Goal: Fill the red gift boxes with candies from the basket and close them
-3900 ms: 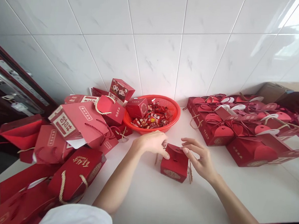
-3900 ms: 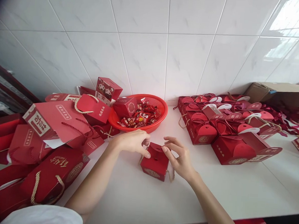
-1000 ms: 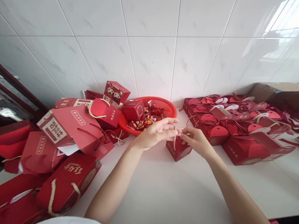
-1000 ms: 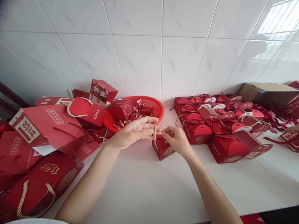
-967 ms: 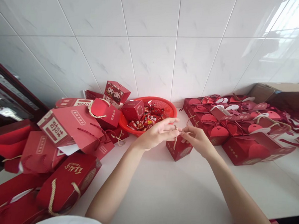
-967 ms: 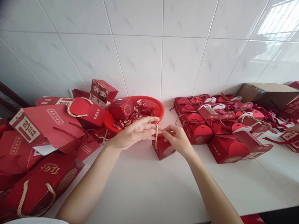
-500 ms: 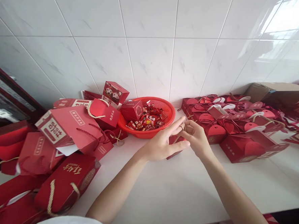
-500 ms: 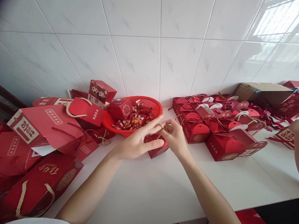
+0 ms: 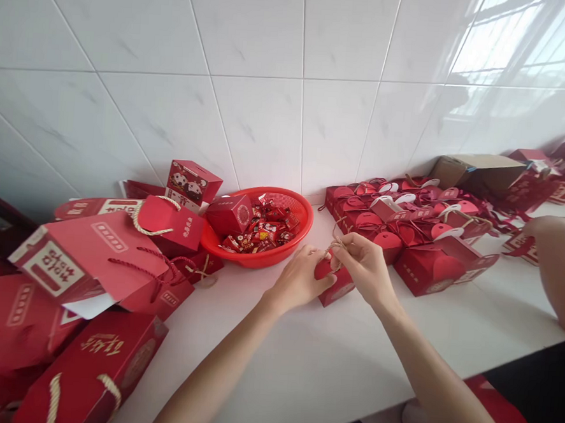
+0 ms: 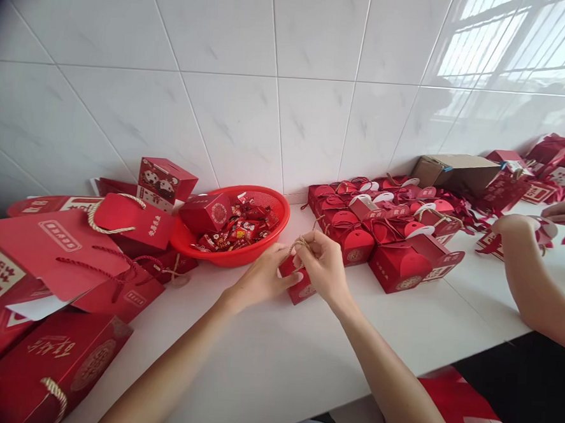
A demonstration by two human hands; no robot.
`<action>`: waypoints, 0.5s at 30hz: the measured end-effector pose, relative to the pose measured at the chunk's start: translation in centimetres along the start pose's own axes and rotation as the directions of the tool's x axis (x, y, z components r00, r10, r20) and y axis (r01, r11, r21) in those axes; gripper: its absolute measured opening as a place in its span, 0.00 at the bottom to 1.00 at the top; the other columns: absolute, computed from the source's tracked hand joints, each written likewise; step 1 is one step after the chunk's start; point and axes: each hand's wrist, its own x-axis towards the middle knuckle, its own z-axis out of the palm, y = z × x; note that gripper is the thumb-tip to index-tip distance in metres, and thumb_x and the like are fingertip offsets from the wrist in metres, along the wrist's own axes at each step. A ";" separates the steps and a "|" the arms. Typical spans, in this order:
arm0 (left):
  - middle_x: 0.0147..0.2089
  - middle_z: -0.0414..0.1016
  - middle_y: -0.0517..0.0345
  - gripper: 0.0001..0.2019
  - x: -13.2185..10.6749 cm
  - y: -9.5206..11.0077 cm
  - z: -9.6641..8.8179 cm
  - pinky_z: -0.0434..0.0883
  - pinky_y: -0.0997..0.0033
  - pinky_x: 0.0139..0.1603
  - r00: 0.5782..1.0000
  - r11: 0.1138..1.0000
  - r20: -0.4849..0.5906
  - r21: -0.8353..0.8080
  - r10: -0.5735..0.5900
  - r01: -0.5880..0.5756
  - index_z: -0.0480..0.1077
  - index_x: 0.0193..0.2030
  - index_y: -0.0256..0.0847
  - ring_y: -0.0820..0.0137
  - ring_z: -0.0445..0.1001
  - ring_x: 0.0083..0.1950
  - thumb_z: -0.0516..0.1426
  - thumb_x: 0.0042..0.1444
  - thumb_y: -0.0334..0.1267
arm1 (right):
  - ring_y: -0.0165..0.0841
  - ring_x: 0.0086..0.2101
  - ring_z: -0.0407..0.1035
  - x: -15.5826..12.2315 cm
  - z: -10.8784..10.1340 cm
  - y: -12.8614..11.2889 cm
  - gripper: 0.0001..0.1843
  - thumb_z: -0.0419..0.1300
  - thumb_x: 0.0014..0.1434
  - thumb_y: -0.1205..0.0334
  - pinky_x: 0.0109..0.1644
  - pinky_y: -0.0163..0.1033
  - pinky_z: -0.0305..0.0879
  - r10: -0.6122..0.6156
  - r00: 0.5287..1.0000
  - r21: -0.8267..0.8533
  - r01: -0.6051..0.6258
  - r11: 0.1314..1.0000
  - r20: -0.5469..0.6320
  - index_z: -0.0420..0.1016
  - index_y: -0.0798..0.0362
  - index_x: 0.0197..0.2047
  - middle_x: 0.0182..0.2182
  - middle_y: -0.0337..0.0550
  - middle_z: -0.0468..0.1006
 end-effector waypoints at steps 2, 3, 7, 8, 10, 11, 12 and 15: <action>0.52 0.73 0.49 0.18 -0.2 0.2 -0.4 0.72 0.56 0.55 0.996 0.994 0.066 -0.094 0.057 -0.051 0.72 0.52 0.42 0.55 0.71 0.58 0.61 0.58 0.48 | 0.30 0.24 0.69 -0.6 -1.3 -0.5 0.09 0.63 0.56 0.56 0.31 0.36 0.67 -0.024 0.999 -0.018 0.023 1.000 -0.049 0.72 0.52 0.30 0.21 0.37 0.74; 0.56 0.73 0.49 0.24 -0.3 0.3 -0.7 0.71 0.56 0.58 0.989 0.983 0.104 -0.161 0.102 -0.084 0.70 0.58 0.43 0.55 0.70 0.60 0.62 0.57 0.51 | 0.30 0.23 0.69 -0.9 -2.2 -0.8 0.09 0.63 0.56 0.56 0.30 0.36 0.67 -0.043 0.995 -0.030 0.040 0.999 -0.086 0.72 0.52 0.31 0.21 0.38 0.74; 0.70 0.64 0.51 0.31 -0.7 0.3 -2.7 0.63 0.55 0.69 0.970 0.929 0.120 -0.332 0.210 -0.160 0.63 0.67 0.50 0.57 0.64 0.69 0.61 0.58 0.54 | 0.30 0.22 0.68 -2.3 -7.8 -3.4 0.09 0.68 0.50 0.57 0.27 0.38 0.68 -0.134 0.930 -0.100 0.106 0.989 -0.342 0.77 0.50 0.34 0.23 0.38 0.76; 0.70 0.64 0.52 0.29 -0.8 0.2 -3.2 0.62 0.55 0.70 0.974 0.934 0.097 -0.319 0.203 -0.163 0.65 0.66 0.50 0.57 0.63 0.70 0.60 0.60 0.54 | 0.30 0.22 0.68 -2.5 -9.5 -4.2 0.09 0.69 0.47 0.58 0.26 0.38 0.67 -0.166 0.881 -0.132 0.119 0.984 -0.443 0.77 0.50 0.32 0.23 0.39 0.76; 0.69 0.65 0.53 0.25 -0.7 -0.2 -4.0 0.62 0.55 0.70 0.984 0.952 0.047 -0.265 0.171 -0.153 0.70 0.62 0.49 0.58 0.63 0.70 0.59 0.60 0.54 | 0.31 0.21 0.67 -2.7 -13.0 -5.8 0.09 0.70 0.40 0.60 0.24 0.38 0.64 -0.262 0.751 -0.230 0.150 0.962 -0.606 0.77 0.51 0.27 0.24 0.42 0.76; 0.68 0.66 0.52 0.23 -0.7 -0.4 -4.4 0.63 0.56 0.70 0.987 0.960 0.026 -0.239 0.157 -0.147 0.71 0.60 0.48 0.58 0.63 0.70 0.59 0.61 0.54 | 0.31 0.21 0.67 -2.6 -14.7 -6.5 0.10 0.71 0.38 0.59 0.23 0.39 0.62 -0.321 0.678 -0.299 0.154 0.942 -0.661 0.76 0.51 0.26 0.25 0.44 0.77; 0.67 0.68 0.52 0.22 -0.7 -0.6 -4.7 0.63 0.56 0.70 0.989 0.965 0.011 -0.220 0.147 -0.141 0.72 0.58 0.47 0.58 0.64 0.70 0.59 0.61 0.54 | 0.31 0.21 0.66 -2.5 -16.3 -7.2 0.12 0.71 0.37 0.56 0.23 0.40 0.61 -0.339 0.639 -0.347 0.119 0.930 -0.690 0.77 0.50 0.26 0.26 0.45 0.77; 0.63 0.72 0.53 0.20 -0.7 -1.0 -5.5 0.64 0.58 0.69 0.991 0.974 -0.011 -0.181 0.133 -0.133 0.74 0.56 0.46 0.59 0.67 0.67 0.59 0.61 0.52 | 0.32 0.22 0.64 -1.5 -20.2 -8.6 0.18 0.73 0.34 0.48 0.24 0.42 0.57 -0.406 0.548 -0.450 0.060 0.891 -0.731 0.74 0.49 0.23 0.24 0.47 0.74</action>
